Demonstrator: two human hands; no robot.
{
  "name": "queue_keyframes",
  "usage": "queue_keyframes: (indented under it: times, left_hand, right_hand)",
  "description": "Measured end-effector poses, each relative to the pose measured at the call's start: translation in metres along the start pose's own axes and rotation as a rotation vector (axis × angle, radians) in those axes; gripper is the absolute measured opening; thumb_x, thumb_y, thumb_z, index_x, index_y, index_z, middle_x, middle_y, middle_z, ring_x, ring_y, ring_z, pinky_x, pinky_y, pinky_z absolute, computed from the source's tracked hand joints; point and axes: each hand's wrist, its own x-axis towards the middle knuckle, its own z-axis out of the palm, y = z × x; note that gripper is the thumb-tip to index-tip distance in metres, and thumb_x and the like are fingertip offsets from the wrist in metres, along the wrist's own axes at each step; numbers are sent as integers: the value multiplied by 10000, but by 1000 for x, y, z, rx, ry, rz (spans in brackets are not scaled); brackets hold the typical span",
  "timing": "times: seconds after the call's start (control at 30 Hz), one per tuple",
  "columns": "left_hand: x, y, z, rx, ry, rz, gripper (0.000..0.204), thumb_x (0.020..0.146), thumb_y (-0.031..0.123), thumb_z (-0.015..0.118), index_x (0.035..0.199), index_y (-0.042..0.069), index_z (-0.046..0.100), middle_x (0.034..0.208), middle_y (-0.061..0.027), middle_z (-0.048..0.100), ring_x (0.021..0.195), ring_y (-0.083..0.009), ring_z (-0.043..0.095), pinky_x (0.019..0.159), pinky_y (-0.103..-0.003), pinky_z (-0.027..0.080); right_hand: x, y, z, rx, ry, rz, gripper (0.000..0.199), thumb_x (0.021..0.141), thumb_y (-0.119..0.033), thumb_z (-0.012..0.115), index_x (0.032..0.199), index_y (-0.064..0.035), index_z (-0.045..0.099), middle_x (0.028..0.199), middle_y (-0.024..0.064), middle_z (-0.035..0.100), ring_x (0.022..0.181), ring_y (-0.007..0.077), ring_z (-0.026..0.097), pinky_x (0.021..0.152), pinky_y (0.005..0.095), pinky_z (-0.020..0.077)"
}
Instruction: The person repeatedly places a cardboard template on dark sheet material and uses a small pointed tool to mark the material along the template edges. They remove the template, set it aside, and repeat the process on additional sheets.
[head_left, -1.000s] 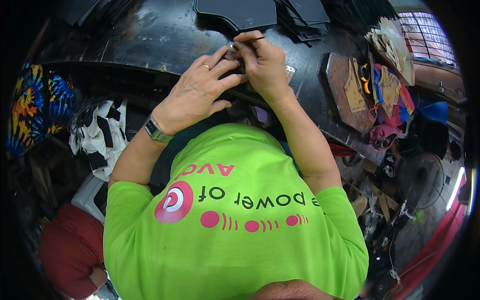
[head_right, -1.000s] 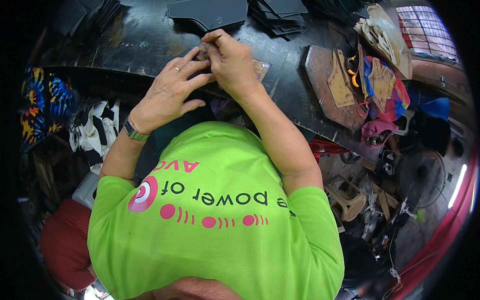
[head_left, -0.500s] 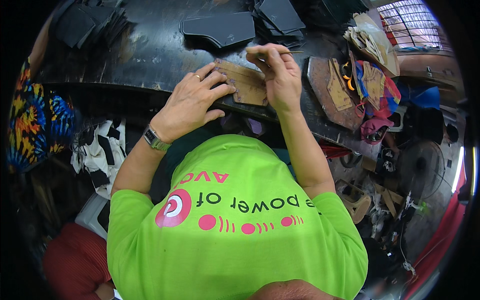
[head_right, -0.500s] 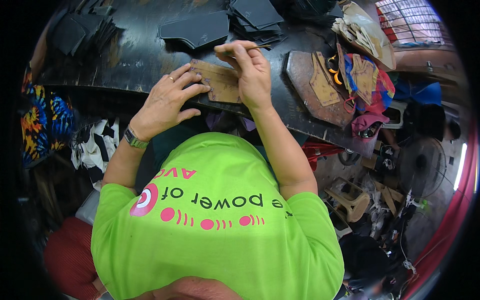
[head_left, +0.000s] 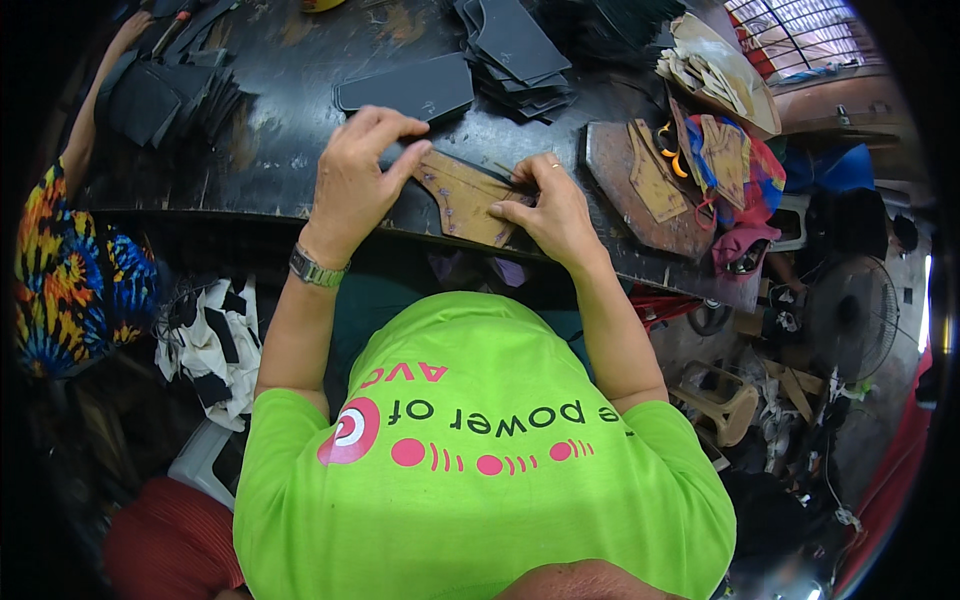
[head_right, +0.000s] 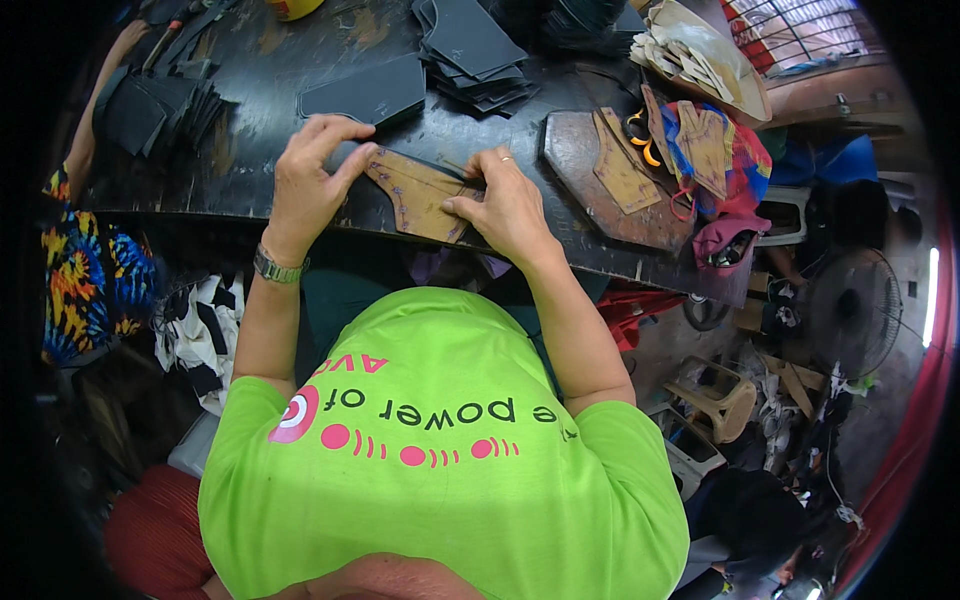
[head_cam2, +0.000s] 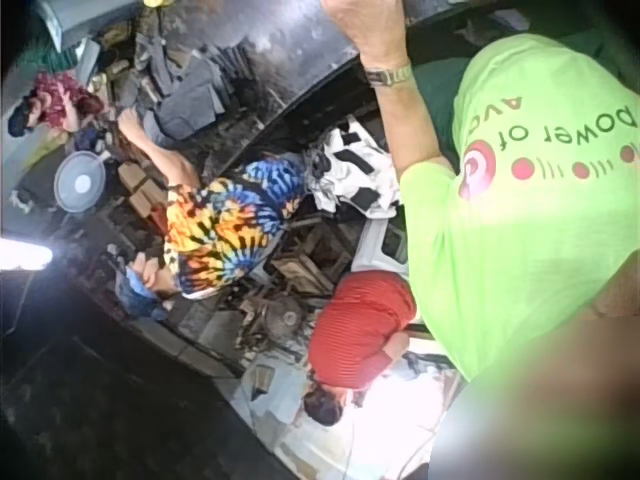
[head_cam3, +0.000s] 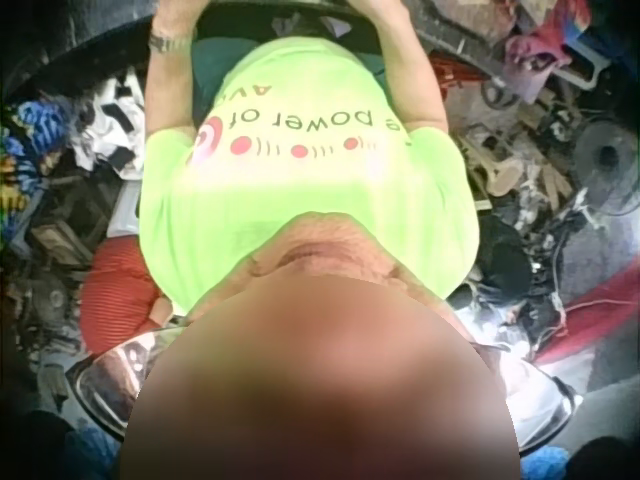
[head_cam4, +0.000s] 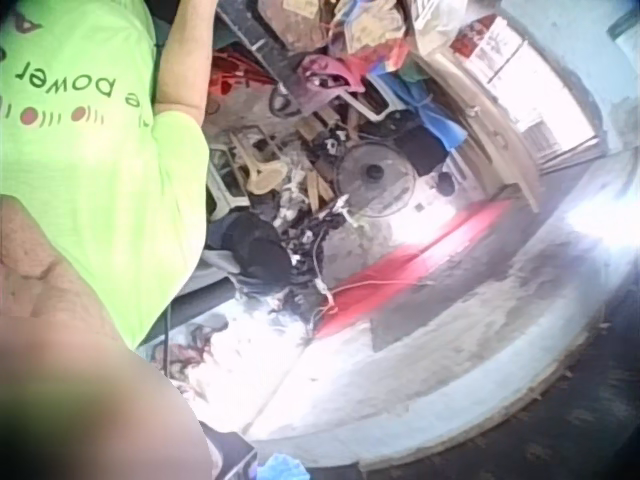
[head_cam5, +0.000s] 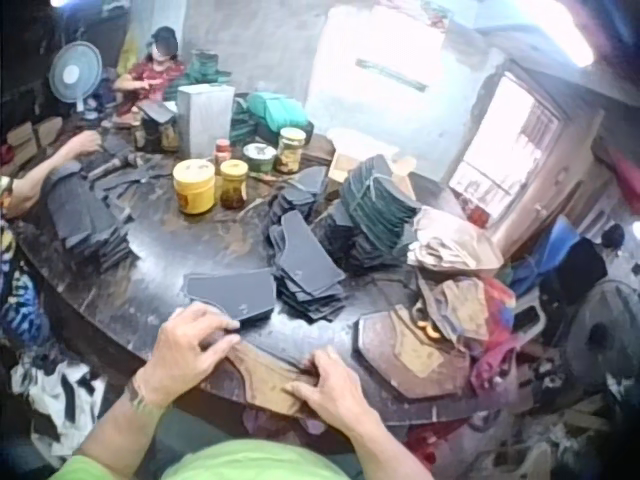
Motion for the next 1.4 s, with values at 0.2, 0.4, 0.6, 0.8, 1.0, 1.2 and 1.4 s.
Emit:
queue_keyframes:
  times: [0.2,0.4,0.6,0.8,1.0,1.2,1.4]
  left_hand:
    - [27,-28,5,257,-104,-28,478,837,362,845,1228,108,739,1327,-116,660,1248,-312,615,1145,-539,375]
    - [31,-35,4,226,-198,-122,522,786,392,879,1199,97,759,1338,-108,676,1256,-307,622,1140,-518,384]
    - [35,-27,-1,281,-242,-113,451,819,416,862,1149,120,777,1293,-90,705,1232,-285,643,1151,-518,377]
    - [36,-29,1,302,-236,-40,372,902,388,797,1126,92,771,1248,-133,739,1253,-322,653,1135,-534,401]
    - [42,-24,-1,126,-272,-143,243,991,279,709,1105,69,754,1122,-145,759,1121,-374,701,988,-423,519]
    - [37,-15,-4,236,99,211,122,944,181,765,1014,82,756,954,-73,746,947,-301,718,866,-422,513]
    - [-18,14,17,78,52,521,212,816,152,838,1018,145,774,916,9,710,931,-182,687,873,-374,462]
  right_hand:
    - [1,20,-6,461,-120,173,326,785,-38,888,969,-33,619,859,-40,579,804,61,541,751,241,484]
    - [-3,40,-37,660,-149,308,209,822,-15,838,959,-20,680,881,-19,667,811,64,602,748,252,498]
    - [-20,65,-102,973,99,245,232,854,-10,820,1063,-43,725,924,-4,723,804,67,664,716,220,515]
    - [-19,118,-181,931,664,322,207,915,-17,792,1087,-63,686,913,18,734,588,38,543,490,166,369]
    - [-18,134,-182,1056,632,308,204,929,-7,774,1101,-62,681,930,13,732,614,47,566,489,170,391]
    - [-16,132,-142,1199,383,288,175,951,-23,750,1107,-78,691,948,1,729,672,40,607,516,169,398]
    - [9,101,-117,1306,300,266,191,942,-25,761,1116,-63,693,951,3,724,686,38,601,499,183,362]
